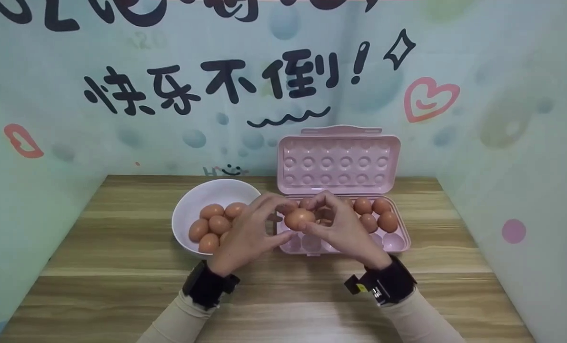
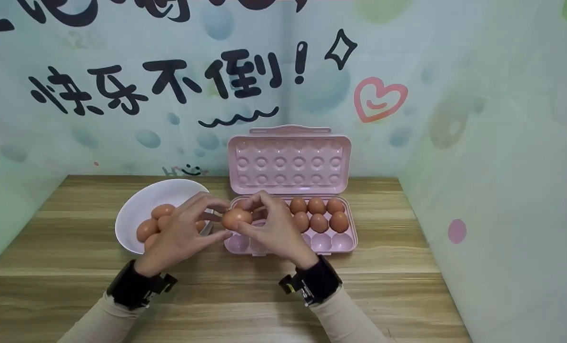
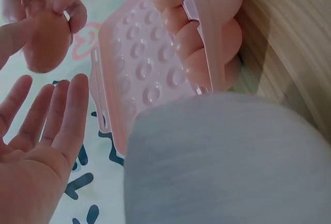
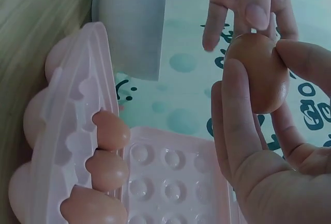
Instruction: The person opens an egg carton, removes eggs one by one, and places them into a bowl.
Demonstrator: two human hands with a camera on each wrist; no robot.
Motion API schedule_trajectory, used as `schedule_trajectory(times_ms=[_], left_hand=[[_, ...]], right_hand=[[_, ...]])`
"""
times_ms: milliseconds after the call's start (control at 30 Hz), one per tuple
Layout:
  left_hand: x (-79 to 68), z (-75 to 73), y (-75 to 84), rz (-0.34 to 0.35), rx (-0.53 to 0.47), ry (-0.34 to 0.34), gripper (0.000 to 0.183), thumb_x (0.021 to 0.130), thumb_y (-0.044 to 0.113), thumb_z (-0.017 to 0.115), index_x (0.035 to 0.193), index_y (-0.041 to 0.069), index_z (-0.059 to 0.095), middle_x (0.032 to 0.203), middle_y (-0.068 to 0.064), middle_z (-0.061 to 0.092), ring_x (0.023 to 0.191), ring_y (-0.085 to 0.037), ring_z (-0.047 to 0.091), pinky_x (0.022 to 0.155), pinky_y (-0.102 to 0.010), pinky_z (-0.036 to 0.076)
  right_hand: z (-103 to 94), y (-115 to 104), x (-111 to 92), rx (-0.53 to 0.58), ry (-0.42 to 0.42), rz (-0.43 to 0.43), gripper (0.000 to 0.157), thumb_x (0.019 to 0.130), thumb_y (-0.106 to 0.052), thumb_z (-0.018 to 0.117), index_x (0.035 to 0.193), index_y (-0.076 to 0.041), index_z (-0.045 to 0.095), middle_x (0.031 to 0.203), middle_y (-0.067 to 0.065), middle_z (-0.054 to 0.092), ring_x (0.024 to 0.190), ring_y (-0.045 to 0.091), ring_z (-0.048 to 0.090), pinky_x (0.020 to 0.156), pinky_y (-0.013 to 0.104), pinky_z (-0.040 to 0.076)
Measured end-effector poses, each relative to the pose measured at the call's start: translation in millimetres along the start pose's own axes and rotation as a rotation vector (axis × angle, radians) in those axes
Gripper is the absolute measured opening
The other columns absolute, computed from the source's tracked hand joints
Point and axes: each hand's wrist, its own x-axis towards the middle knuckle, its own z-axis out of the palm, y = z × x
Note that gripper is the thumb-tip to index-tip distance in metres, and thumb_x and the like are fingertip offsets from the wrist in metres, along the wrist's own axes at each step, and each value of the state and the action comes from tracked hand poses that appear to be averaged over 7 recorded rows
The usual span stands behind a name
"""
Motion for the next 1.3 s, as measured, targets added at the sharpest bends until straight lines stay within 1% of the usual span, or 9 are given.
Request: schedule_trajectory(times_ms=[167, 367, 467, 667, 800, 933, 1067, 1167, 1300], left_hand=[[0.4, 4.9, 2.2, 0.023, -0.006, 0.020, 0.046, 0.087, 0.015, 0.088, 0.128, 0.013, 0.067, 0.128, 0.002, 0.065, 0.115, -0.009, 0.062, 0.091, -0.023, 0.059], [0.6, 7.4, 2.4, 0.048, 0.010, 0.029, 0.041, 0.087, 0.014, 0.088, 0.123, 0.013, 0.069, 0.126, 0.001, 0.068, 0.112, -0.011, 0.062, 0.092, -0.026, 0.057], [1.0, 6.7, 2.4, 0.061, 0.030, 0.027, 0.040, 0.087, 0.015, 0.088, 0.123, 0.013, 0.069, 0.125, -0.001, 0.069, 0.110, -0.011, 0.063, 0.092, -0.027, 0.057], [1.3, -0.9, -0.5, 0.072, 0.058, 0.023, 0.040, 0.089, 0.021, 0.088, 0.124, 0.015, 0.070, 0.125, 0.001, 0.069, 0.114, -0.010, 0.064, 0.097, -0.029, 0.055], [1.0, -12.4, -3.2, 0.028, 0.055, 0.033, 0.037, 0.089, 0.021, 0.088, 0.121, 0.016, 0.070, 0.120, 0.005, 0.068, 0.109, -0.007, 0.064, 0.093, -0.027, 0.057], [1.3, -28.7, -6.1, -0.034, 0.079, 0.035, 0.034, 0.088, 0.018, 0.088, 0.118, 0.016, 0.071, 0.117, 0.005, 0.068, 0.107, -0.009, 0.063, 0.089, -0.026, 0.059], [-0.3, -47.9, -12.7, -0.059, 0.129, 0.045, 0.035, 0.086, 0.017, 0.089, 0.117, 0.013, 0.072, 0.115, 0.001, 0.070, 0.106, -0.013, 0.064, 0.088, -0.030, 0.059], [-2.4, -63.3, -17.6, -0.097, 0.172, 0.025, 0.036, 0.086, 0.018, 0.089, 0.117, 0.013, 0.072, 0.115, 0.000, 0.070, 0.104, -0.014, 0.065, 0.087, -0.032, 0.059], [-1.0, -83.4, -25.5, -0.150, 0.212, -0.034, 0.036, 0.085, 0.018, 0.089, 0.117, 0.013, 0.071, 0.114, -0.001, 0.070, 0.102, -0.017, 0.066, 0.093, -0.037, 0.058]], right_hand=[[4.1, -2.9, -1.7, -0.001, 0.000, -0.009, 0.036, 0.091, -0.017, 0.085, 0.114, -0.005, 0.061, 0.121, 0.010, 0.065, 0.108, 0.023, 0.070, 0.099, 0.045, 0.058], [5.4, -1.9, -3.1, -0.020, -0.008, -0.029, 0.035, 0.091, -0.020, 0.086, 0.113, -0.007, 0.062, 0.117, 0.007, 0.067, 0.104, 0.022, 0.068, 0.091, 0.033, 0.057], [4.6, -0.7, -2.7, -0.027, -0.020, -0.047, 0.034, 0.092, -0.020, 0.085, 0.114, -0.007, 0.063, 0.116, 0.008, 0.067, 0.103, 0.022, 0.068, 0.091, 0.034, 0.057], [-2.8, -1.8, -2.7, -0.002, -0.054, -0.059, 0.033, 0.095, -0.015, 0.082, 0.120, -0.006, 0.063, 0.124, 0.009, 0.067, 0.113, 0.025, 0.071, 0.099, 0.043, 0.059], [-11.1, -3.0, -2.6, -0.029, -0.036, -0.056, 0.032, 0.097, -0.015, 0.079, 0.124, -0.009, 0.064, 0.125, 0.007, 0.070, 0.116, 0.027, 0.070, 0.100, 0.041, 0.058], [-21.5, -3.3, -2.8, -0.124, 0.018, -0.052, 0.034, 0.095, -0.014, 0.081, 0.125, -0.011, 0.065, 0.124, 0.006, 0.071, 0.113, 0.025, 0.072, 0.099, 0.040, 0.059], [-29.3, -2.0, -0.9, -0.166, 0.053, -0.076, 0.038, 0.092, -0.006, 0.081, 0.126, -0.008, 0.065, 0.124, 0.015, 0.069, 0.111, 0.031, 0.072, 0.099, 0.051, 0.059], [-33.0, -1.9, 0.8, -0.171, 0.063, -0.094, 0.039, 0.091, -0.003, 0.080, 0.127, -0.005, 0.065, 0.126, 0.021, 0.067, 0.115, 0.035, 0.069, 0.100, 0.056, 0.057], [-38.1, -1.8, 1.0, -0.212, 0.072, -0.115, 0.041, 0.091, 0.000, 0.079, 0.130, -0.005, 0.065, 0.126, 0.015, 0.068, 0.115, 0.033, 0.069, 0.098, 0.053, 0.059]])
